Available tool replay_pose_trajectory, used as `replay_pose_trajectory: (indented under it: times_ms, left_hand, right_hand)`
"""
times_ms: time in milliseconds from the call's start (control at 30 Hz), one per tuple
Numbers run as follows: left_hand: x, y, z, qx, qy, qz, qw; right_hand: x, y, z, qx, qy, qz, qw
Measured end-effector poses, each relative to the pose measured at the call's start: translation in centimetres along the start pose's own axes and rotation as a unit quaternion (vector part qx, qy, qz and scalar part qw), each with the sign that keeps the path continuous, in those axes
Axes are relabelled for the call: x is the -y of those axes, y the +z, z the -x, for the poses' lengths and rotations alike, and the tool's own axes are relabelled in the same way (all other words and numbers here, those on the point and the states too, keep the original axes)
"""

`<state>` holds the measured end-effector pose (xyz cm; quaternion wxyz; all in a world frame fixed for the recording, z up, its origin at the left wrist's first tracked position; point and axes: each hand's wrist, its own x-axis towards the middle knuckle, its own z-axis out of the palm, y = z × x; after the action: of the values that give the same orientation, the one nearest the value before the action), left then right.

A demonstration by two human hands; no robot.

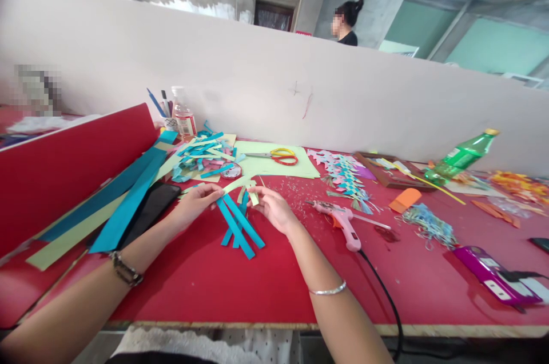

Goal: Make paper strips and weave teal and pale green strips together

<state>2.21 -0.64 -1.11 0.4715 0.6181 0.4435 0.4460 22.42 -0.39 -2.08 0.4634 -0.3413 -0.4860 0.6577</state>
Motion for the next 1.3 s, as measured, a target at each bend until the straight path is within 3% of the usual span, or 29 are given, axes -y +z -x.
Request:
replay_pose_trajectory:
  times_ms: [167,300,467,600,767,867,967,1067,1200,1300]
  left_hand:
    - [0.1,-0.1,0.0,-0.002,0.001,-0.018,1.000]
    - [-0.1,-0.1,0.0,0.001,0.013,-0.038,0.999]
    - [-0.2,0.0,0.0,0.000,0.037,-0.080,0.996]
    - [-0.3,0.0,0.0,-0.002,0.056,-0.109,0.992]
    - [-0.3,0.0,0.0,0.000,0.069,-0.120,0.990]
    - [-0.3,0.1,0.1,-0.001,0.069,-0.105,0.992]
    - [-0.3,0.1,0.0,-0.018,0.047,-0.025,0.998]
    - [-0.4,-0.1,0.0,-0.015,-0.006,0.153,0.988]
    - [-0.5,-0.4,0.0,0.025,-0.060,0.329,0.942]
    - [-0.5,-0.5,0.0,0.037,-0.063,0.370,0.926]
  right_hand:
    - [-0.4,0.2,0.0,-0.004,-0.033,0.094,0.995]
    - [-0.5,0.1,-0.3,-0.072,-0.084,0.197,0.974]
    - [-0.1,0.0,-0.5,-0.178,-0.174,0.285,0.926]
    - [-0.2,-0.5,-0.7,-0.232,-0.194,0.251,0.920]
    - [-0.3,-0.6,-0.6,-0.232,-0.148,0.173,0.946]
    - [-0.1,-0.4,-0.4,-0.243,-0.145,0.150,0.947]
    - [0.2,-0.2,-0.3,-0.260,-0.175,0.176,0.933]
    - [0.3,-0.3,-0.3,-0.284,-0.205,0.225,0.909]
    - [0.5,-0.8,-0.4,-0.392,-0.254,0.297,0.833]
    - [0.5,-0.9,-0.3,-0.395,-0.282,0.369,0.793]
